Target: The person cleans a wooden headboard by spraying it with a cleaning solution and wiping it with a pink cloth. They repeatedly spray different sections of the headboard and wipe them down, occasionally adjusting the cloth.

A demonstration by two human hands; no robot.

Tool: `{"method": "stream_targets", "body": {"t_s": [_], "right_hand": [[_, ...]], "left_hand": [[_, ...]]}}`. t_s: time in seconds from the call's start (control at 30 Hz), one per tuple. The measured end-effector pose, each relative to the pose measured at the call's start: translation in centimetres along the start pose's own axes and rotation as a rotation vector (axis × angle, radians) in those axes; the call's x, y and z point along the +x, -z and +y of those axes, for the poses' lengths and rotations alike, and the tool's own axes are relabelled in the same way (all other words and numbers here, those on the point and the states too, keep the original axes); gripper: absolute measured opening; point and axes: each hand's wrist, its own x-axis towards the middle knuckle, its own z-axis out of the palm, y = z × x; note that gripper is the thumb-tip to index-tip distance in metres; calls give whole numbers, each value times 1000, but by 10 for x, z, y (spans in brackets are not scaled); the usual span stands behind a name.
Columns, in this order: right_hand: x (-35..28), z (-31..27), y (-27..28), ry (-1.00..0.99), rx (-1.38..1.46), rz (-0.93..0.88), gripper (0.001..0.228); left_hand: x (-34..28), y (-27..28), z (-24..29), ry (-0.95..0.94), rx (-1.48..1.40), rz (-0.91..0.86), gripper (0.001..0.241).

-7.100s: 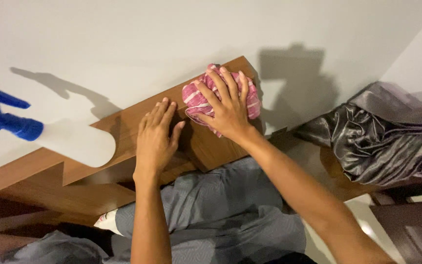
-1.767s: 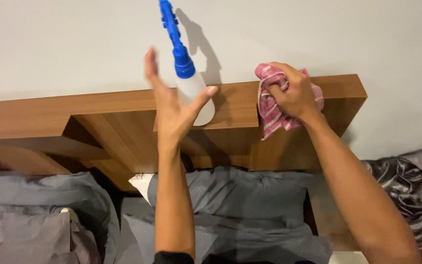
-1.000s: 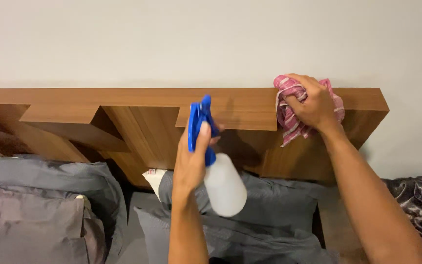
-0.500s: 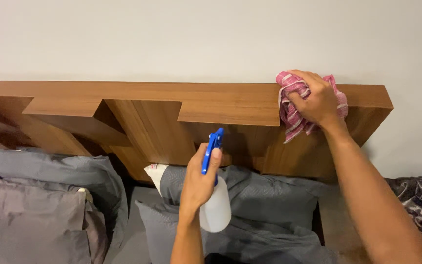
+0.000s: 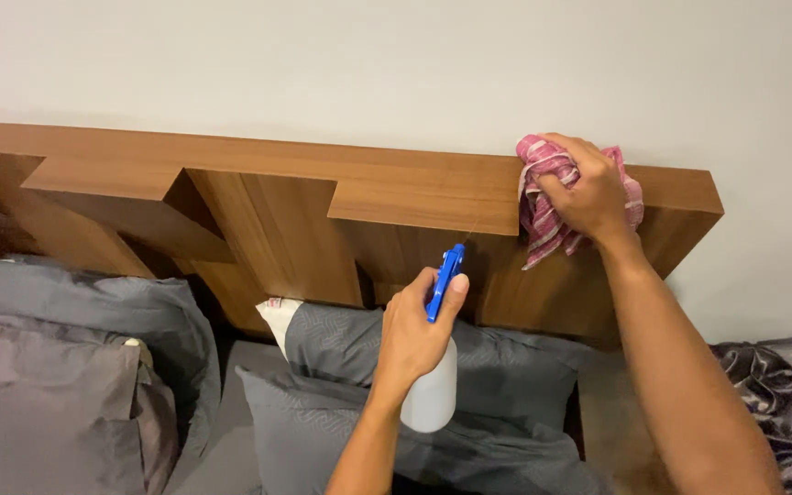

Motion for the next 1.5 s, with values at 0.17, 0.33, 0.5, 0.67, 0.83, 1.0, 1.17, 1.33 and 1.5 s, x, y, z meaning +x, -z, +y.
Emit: {"method": "stream_targets", "body": {"t_s": [0.17, 0.33, 0.5, 0.67, 0.83, 1.0, 1.17, 1.33, 1.5], "right_hand": [[-3, 3, -1, 12, 1, -6, 41], [-1, 5, -1, 34, 5, -10, 42], [1, -2, 1, 11, -24, -11, 41], [0, 1, 0, 35, -31, -18, 39], [3, -6, -2, 30, -20, -18, 38], [4, -6, -4, 8, -48, -22, 38], [1, -1, -9, -43, -39, -39, 38], [0, 3, -12, -89, -55, -40, 37], [-6, 14, -19, -140, -138, -3, 33]], "left_hand": [[2, 10, -11, 29, 34, 99, 52], [10, 34, -32, 43, 76, 196, 55], [9, 56, -30, 122, 63, 253, 56], [12, 62, -36, 134, 78, 279, 57], [35, 88, -16, 9, -19, 280, 49], [85, 131, 39, -442, -157, 308, 36], [178, 152, 42, -568, -173, 326, 47], [239, 158, 7, -640, -85, 368, 55], [270, 171, -34, -616, -206, 478, 58]]}}
